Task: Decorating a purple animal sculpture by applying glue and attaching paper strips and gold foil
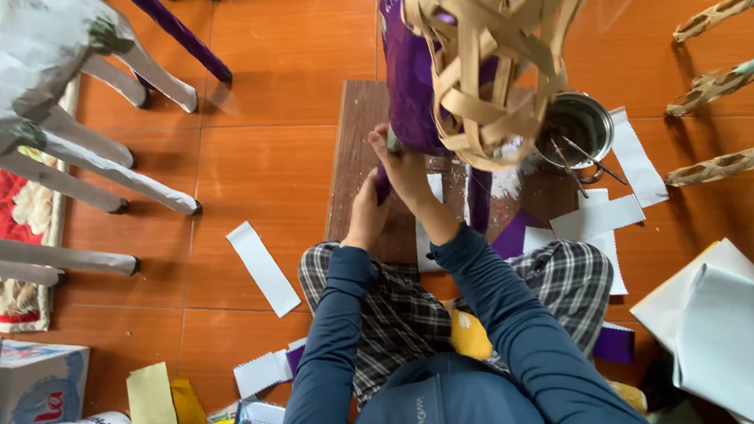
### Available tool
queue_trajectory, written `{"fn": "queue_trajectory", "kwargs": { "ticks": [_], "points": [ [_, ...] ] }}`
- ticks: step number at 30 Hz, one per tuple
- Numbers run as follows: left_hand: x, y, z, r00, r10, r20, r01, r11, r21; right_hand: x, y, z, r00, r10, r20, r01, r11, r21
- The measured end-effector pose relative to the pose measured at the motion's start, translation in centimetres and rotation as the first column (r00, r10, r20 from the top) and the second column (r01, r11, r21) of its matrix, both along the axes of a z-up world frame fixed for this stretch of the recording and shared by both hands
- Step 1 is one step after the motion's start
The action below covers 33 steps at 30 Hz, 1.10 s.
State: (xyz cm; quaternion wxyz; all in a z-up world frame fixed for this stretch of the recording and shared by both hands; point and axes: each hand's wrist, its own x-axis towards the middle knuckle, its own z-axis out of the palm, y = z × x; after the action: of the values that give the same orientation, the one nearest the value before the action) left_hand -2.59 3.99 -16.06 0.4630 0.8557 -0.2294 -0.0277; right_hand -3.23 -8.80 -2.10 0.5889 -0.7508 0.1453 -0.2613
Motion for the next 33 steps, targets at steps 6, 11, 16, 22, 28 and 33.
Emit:
{"fn": "queue_trajectory", "kwargs": {
  "ticks": [6, 11, 16, 22, 28, 33],
  "points": [
    [-0.2, 0.1, 1.3, 0.997, -0.046, -0.068, 0.046, 0.999, -0.005, 1.0, 0.9, 0.9, 0.997, -0.076, -0.015, 0.075, 0.907, 0.415],
    [-0.1, 0.5, 0.0, 0.99, -0.066, -0.126, 0.065, 0.998, -0.006, 0.9, 1.0, 0.7, 0.989, -0.129, -0.076, 0.147, 0.921, 0.361],
    [0.0, 0.6, -1.1, 0.99, -0.086, -0.116, 0.086, 0.996, -0.005, 0.8, 0.6, 1.5, 0.999, -0.024, -0.046, 0.044, 0.86, 0.508],
    [-0.1, 0.3, -0.2, 0.988, -0.079, -0.135, 0.08, 0.997, 0.004, 1.2, -0.2, 0.7, 0.998, 0.017, -0.056, 0.019, 0.806, 0.591],
    [-0.6, 0.0, 5.6, 0.976, -0.107, -0.19, 0.113, 0.993, 0.021, -3.2, -2.9, 1.7, 0.901, 0.389, -0.193, -0.214, 0.784, 0.583],
    [-2.1, 2.7, 0.2, 0.967, 0.023, -0.253, -0.009, 0.998, 0.059, -14.4, -4.0, -1.2, 0.905, 0.349, -0.245, -0.142, 0.788, 0.599]
  ]
}}
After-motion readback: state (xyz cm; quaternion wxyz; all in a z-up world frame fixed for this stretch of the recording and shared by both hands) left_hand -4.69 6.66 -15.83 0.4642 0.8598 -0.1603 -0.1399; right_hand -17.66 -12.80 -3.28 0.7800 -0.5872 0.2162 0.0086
